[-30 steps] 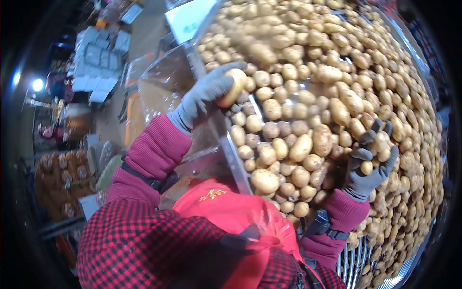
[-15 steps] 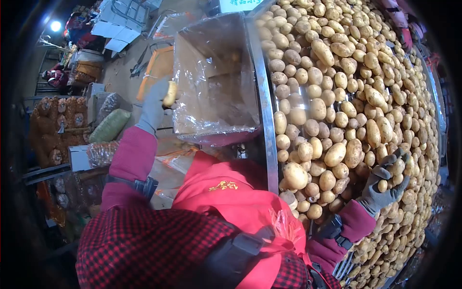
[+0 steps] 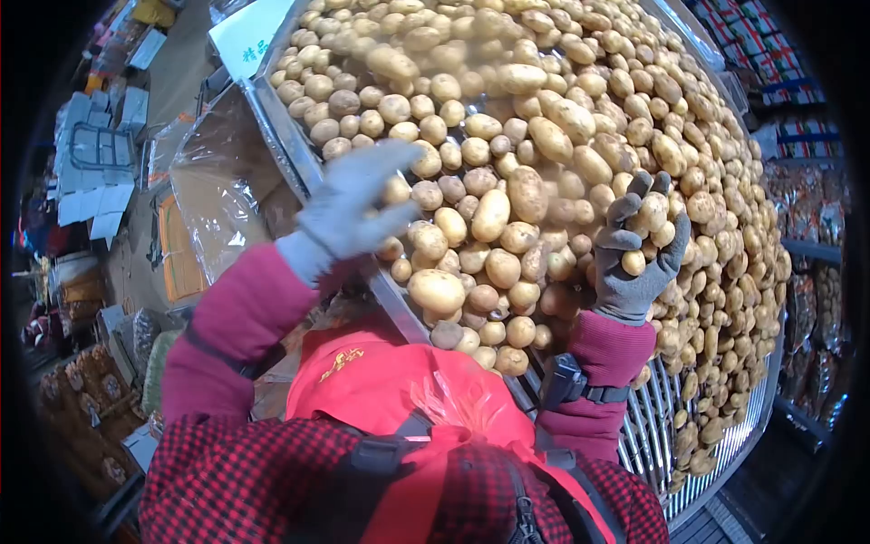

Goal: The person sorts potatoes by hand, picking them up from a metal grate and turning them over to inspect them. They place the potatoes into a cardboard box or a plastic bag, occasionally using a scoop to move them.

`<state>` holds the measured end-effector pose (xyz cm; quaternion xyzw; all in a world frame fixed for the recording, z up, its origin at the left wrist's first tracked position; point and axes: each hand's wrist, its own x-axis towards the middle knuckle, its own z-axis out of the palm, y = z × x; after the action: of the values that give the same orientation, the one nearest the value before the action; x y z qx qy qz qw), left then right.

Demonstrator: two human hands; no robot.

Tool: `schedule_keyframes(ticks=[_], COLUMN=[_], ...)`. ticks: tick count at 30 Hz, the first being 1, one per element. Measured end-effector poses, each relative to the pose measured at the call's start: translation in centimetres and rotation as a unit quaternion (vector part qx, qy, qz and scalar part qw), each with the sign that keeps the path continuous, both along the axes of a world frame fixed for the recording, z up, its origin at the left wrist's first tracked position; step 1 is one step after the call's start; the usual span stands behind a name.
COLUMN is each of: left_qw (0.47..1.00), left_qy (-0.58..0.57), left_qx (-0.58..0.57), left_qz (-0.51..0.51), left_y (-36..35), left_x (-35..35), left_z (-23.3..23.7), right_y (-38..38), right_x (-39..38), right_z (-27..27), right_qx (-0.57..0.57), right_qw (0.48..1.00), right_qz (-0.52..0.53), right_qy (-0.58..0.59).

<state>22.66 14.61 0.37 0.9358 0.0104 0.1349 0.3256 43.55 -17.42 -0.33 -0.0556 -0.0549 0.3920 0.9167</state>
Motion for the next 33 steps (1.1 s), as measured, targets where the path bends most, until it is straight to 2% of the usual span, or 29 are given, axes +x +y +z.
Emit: schedule_keyframes(ticks=[1,3,5,7,9,13,14,15,17,19,23,25,27,28,30,31,33], left_qw=[0.997,0.977,0.969,0.948,0.916,0.912,0.937,0.933,0.970,0.948,0.959,0.945,0.911,0.910,0.840,0.840,0.892], left_qy=[-0.009,-0.057,-0.020,0.156,0.251,0.258,0.227,0.234,0.201,0.285,0.129,0.116,0.149,0.149,0.298,0.297,0.218], left_qx=[0.007,0.103,0.120,0.143,0.131,0.156,0.128,0.131,0.072,-0.139,-0.165,-0.126,-0.120,-0.121,-0.011,-0.013,0.175], left_qz=[-0.081,-0.177,-0.217,-0.240,-0.284,-0.278,-0.233,-0.239,-0.115,0.008,0.192,0.280,0.364,0.368,0.454,0.454,0.355], left_y=[-1.4,-4.3,-6.0,-7.0,-6.8,-6.5,-6.1,-5.2,-3.5,-0.5,5.8,10.1,12.4,13.7,15.3,14.6,11.7], left_x=[2.2,6.2,10.3,14.1,16.8,16.7,16.0,15.4,13.1,9.9,0.1,-6.0,-10.9,-12.9,-15.8,-15.8,-14.2], left_z=[-0.3,-0.2,-0.4,-0.8,0.2,0.9,0.1,-0.3,0.6,1.0,0.6,-0.6,-1.0,-1.8,-3.1,-3.1,-2.7], right_y=[-0.1,-0.5,-0.8,-1.1,-1.2,-1.2,-1.4,-1.5,-1.5,-1.4,-1.5,-1.1,-1.1,-1.0,-0.9,-1.0,-1.2], right_x=[0.0,-0.1,-0.1,0.0,0.2,0.5,0.5,0.5,0.6,0.9,1.1,1.0,1.1,0.9,0.8,0.8,1.1], right_z=[0.1,0.3,0.1,-0.2,-0.5,-0.8,-0.9,-1.0,-1.1,-1.3,-1.7,-1.7,-1.7,-1.6,-1.3,-1.2,-1.4], right_qx=[0.005,-0.004,-0.009,-0.015,0.012,0.025,0.017,0.008,0.015,0.028,0.044,0.055,0.058,0.061,0.037,0.013,0.002], right_qw=[1.000,1.000,1.000,0.999,1.000,0.999,0.999,0.999,0.999,0.998,0.996,0.995,0.995,0.996,0.997,0.998,0.998], right_qz=[-0.002,-0.014,-0.025,-0.036,-0.021,-0.030,-0.034,-0.039,-0.044,-0.036,-0.032,-0.030,-0.027,-0.024,-0.033,-0.048,-0.053], right_qy=[0.005,0.017,0.011,0.010,-0.001,-0.020,-0.022,-0.025,-0.027,-0.049,-0.075,-0.073,-0.072,-0.064,-0.055,-0.046,-0.046])
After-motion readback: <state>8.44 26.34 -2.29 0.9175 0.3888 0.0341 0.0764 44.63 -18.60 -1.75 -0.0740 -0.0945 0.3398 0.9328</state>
